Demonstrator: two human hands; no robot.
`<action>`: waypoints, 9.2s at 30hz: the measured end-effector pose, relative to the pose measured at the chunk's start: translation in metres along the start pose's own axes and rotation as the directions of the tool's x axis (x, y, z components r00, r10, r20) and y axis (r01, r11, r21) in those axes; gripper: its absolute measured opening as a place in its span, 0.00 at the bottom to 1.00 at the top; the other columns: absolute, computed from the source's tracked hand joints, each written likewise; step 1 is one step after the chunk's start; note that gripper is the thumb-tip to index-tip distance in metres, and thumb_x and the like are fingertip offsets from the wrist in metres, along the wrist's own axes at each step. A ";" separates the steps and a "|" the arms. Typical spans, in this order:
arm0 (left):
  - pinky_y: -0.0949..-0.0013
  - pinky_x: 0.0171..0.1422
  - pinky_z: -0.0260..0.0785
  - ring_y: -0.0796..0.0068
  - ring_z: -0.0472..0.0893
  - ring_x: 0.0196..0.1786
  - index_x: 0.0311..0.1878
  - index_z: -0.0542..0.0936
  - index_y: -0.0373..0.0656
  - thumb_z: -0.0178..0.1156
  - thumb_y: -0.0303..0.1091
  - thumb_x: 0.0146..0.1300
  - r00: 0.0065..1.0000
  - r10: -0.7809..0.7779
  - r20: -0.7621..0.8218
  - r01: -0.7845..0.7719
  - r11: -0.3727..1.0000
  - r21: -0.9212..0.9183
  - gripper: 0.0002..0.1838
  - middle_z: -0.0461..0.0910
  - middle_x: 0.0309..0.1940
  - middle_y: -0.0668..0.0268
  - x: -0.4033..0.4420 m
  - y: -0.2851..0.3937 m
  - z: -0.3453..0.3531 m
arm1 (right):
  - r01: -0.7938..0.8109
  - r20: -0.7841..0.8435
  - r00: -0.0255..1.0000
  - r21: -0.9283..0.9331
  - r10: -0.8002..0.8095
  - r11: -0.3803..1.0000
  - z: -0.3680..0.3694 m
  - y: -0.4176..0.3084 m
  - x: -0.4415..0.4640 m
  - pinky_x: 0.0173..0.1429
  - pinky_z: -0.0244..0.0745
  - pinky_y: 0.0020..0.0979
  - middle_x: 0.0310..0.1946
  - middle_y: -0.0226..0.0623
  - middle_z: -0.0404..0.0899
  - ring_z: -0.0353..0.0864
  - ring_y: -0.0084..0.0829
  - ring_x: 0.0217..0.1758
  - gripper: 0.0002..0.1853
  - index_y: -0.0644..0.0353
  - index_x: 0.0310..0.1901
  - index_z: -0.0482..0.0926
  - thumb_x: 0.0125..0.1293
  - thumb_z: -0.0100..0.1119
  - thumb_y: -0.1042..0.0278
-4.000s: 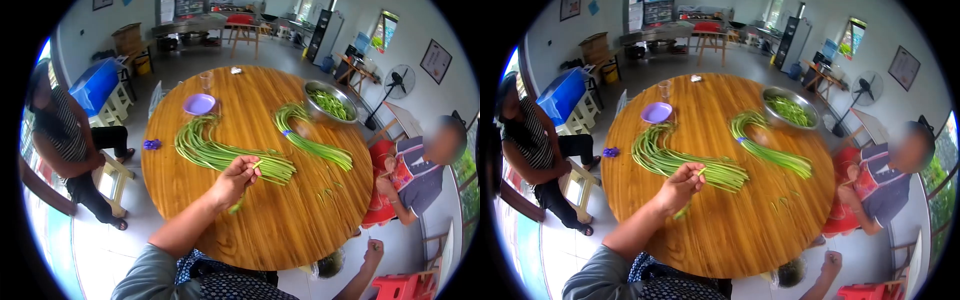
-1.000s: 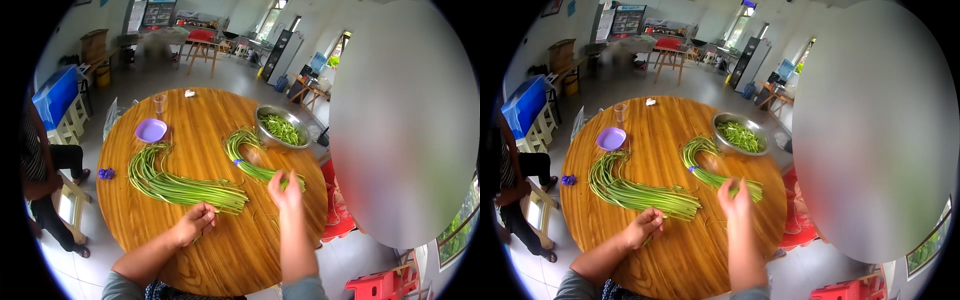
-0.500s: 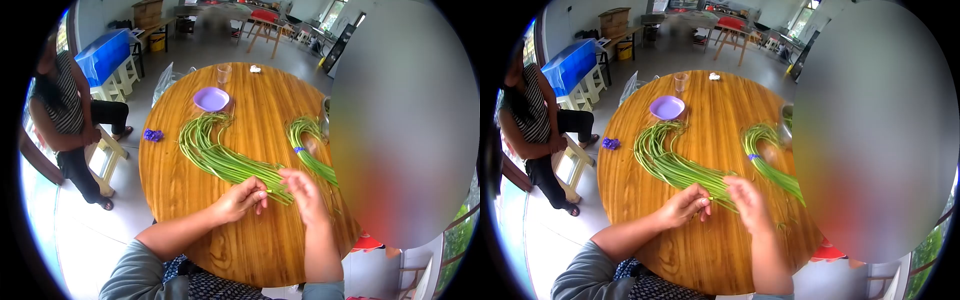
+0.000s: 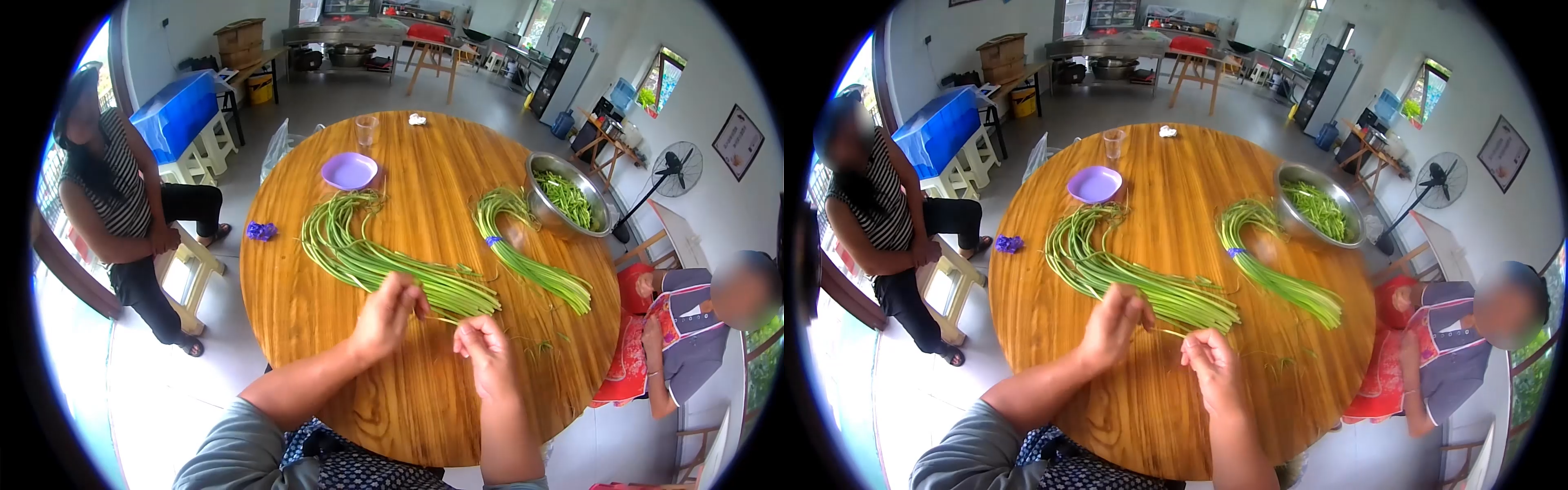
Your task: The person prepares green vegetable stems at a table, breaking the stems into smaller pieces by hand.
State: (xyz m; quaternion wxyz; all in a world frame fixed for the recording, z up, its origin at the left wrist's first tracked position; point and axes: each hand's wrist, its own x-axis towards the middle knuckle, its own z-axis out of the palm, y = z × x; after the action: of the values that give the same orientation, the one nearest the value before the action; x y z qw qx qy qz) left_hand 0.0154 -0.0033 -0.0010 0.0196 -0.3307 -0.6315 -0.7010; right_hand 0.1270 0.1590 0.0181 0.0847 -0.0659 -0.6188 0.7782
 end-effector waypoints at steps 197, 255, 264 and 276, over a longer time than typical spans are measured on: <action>0.74 0.49 0.70 0.81 0.75 0.41 0.47 0.78 0.40 0.57 0.30 0.70 0.664 -0.309 0.681 0.550 0.818 -0.166 0.06 0.78 0.38 0.71 -0.037 0.061 0.011 | 0.181 0.157 0.980 -0.472 -0.119 0.863 -0.007 -0.051 -0.047 0.28 0.59 0.25 0.20 0.29 0.69 0.65 0.21 0.23 0.13 0.59 0.31 0.74 0.71 0.59 0.62; 0.74 0.31 0.67 0.83 0.72 0.27 0.41 0.80 0.35 0.62 0.38 0.66 0.875 -0.405 0.265 0.361 0.911 0.201 0.13 0.77 0.24 0.68 -0.032 0.024 0.035 | 0.326 0.206 0.838 -0.932 -0.506 0.161 0.019 -0.011 -0.032 0.35 0.72 0.47 0.29 0.50 0.77 0.77 0.53 0.33 0.06 0.62 0.35 0.70 0.67 0.56 0.71; 0.71 0.33 0.70 0.81 0.74 0.28 0.42 0.78 0.35 0.62 0.33 0.67 0.974 0.158 0.163 -0.200 0.935 0.292 0.10 0.76 0.26 0.66 -0.036 0.039 0.034 | 0.028 -0.067 0.997 -0.262 -0.047 0.965 0.000 -0.007 -0.037 0.34 0.68 0.29 0.23 0.33 0.70 0.69 0.24 0.27 0.12 0.62 0.38 0.72 0.73 0.54 0.61; 0.76 0.35 0.69 0.85 0.74 0.30 0.42 0.80 0.37 0.61 0.33 0.68 0.928 -0.155 0.339 0.107 0.982 0.155 0.09 0.79 0.30 0.70 -0.030 0.059 0.020 | 0.185 0.093 0.981 -0.693 -0.167 0.697 -0.007 -0.028 -0.027 0.32 0.68 0.30 0.28 0.31 0.74 0.74 0.27 0.28 0.08 0.60 0.36 0.73 0.73 0.50 0.67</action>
State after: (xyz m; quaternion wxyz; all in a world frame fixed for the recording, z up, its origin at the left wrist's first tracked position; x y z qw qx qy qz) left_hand 0.0740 -0.0086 0.0351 -0.1176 -0.4047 -0.6911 -0.5871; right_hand 0.1560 0.1666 0.0440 0.1204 -0.0245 -0.8707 0.4761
